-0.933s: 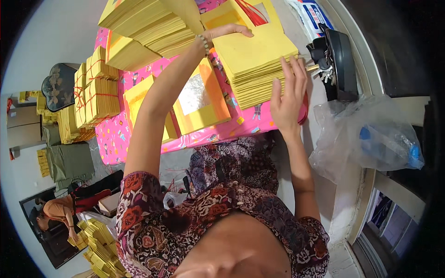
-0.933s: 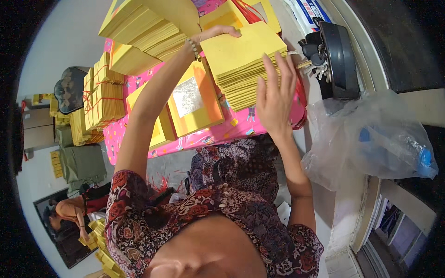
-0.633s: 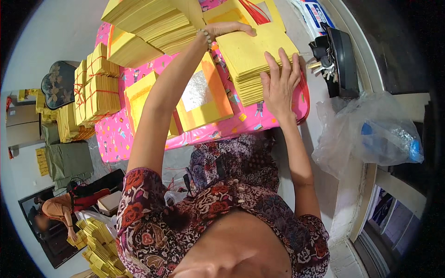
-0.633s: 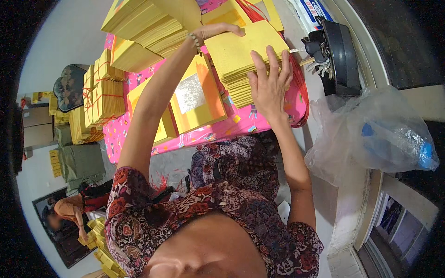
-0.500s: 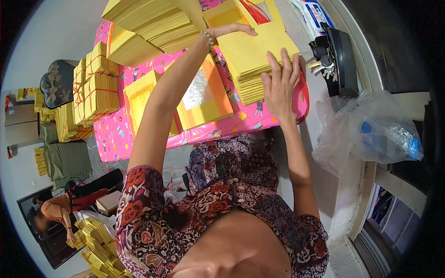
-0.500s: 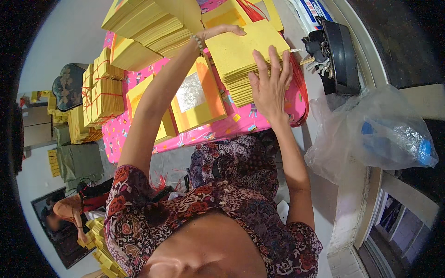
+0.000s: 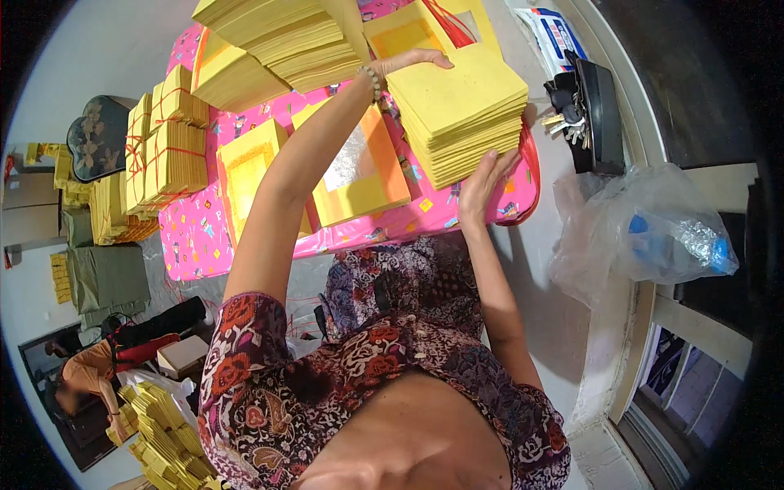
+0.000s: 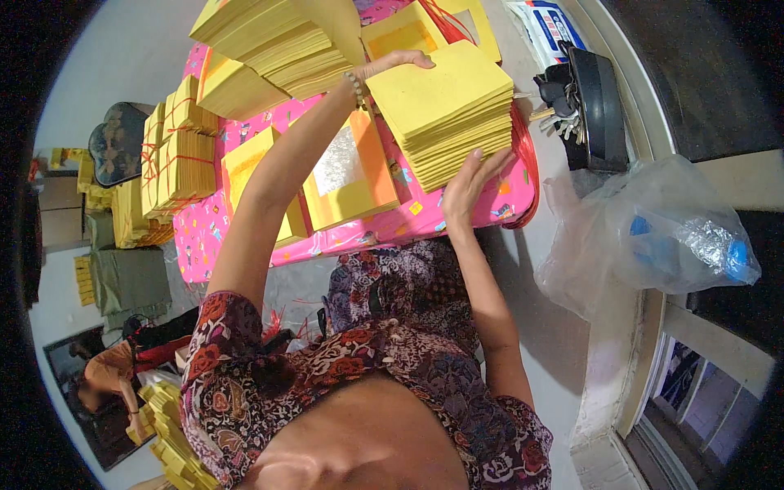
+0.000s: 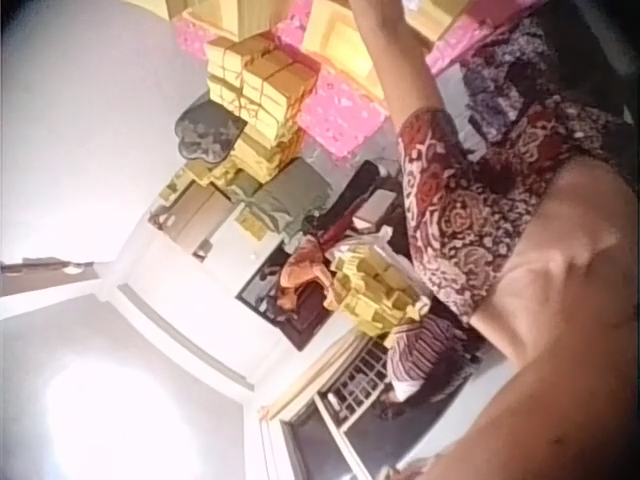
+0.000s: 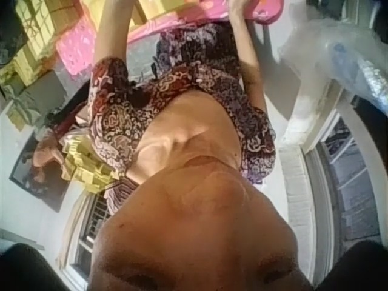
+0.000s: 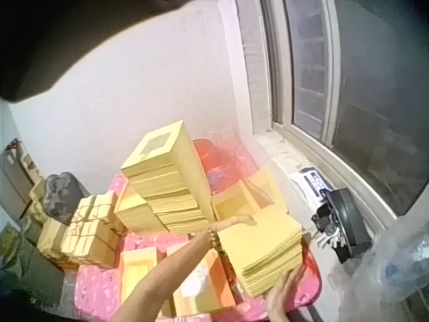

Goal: Bundling stacks of yellow ritual paper sheets with red rubber bands and organizing them on a table.

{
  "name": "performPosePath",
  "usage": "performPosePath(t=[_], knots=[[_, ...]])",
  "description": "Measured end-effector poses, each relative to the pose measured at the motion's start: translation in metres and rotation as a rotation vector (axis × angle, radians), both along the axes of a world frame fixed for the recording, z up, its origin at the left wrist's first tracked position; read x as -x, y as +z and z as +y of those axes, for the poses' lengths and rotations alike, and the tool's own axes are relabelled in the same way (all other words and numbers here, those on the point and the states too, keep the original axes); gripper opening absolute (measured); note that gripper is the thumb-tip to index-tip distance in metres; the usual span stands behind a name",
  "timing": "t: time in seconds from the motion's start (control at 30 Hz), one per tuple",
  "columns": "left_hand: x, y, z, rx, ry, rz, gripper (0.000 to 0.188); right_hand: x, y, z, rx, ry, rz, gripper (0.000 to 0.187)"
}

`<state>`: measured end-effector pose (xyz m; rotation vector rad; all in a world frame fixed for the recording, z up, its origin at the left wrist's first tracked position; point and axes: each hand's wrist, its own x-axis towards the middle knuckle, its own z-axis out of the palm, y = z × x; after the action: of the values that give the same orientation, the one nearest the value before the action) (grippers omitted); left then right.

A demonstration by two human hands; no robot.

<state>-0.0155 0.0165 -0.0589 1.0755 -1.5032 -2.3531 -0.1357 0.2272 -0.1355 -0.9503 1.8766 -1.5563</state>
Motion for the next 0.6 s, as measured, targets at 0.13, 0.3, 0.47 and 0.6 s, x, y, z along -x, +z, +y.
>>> performPosePath(t=[0.13, 0.3, 0.47, 0.6], knots=[[-0.013, 0.001, 0.027, -0.03, 0.102, 0.051, 0.06, 0.024, -0.012, -0.017, 0.04, 0.064, -0.074, 0.077], [-0.015, -0.005, 0.084, -0.133, 0.343, 0.154, 0.06, 0.061, -0.048, -0.041, 0.189, 0.268, 0.021, 0.071], [-0.023, -0.004, 0.124, -0.01, 0.533, 0.192, 0.062, 0.061, -0.024, -0.049, 0.128, 0.526, -0.347, 0.076], [-0.031, -0.008, 0.114, 0.014, 0.529, 0.191, 0.059, 0.053, -0.011, -0.044, 0.136, 0.558, -0.41, 0.077]])
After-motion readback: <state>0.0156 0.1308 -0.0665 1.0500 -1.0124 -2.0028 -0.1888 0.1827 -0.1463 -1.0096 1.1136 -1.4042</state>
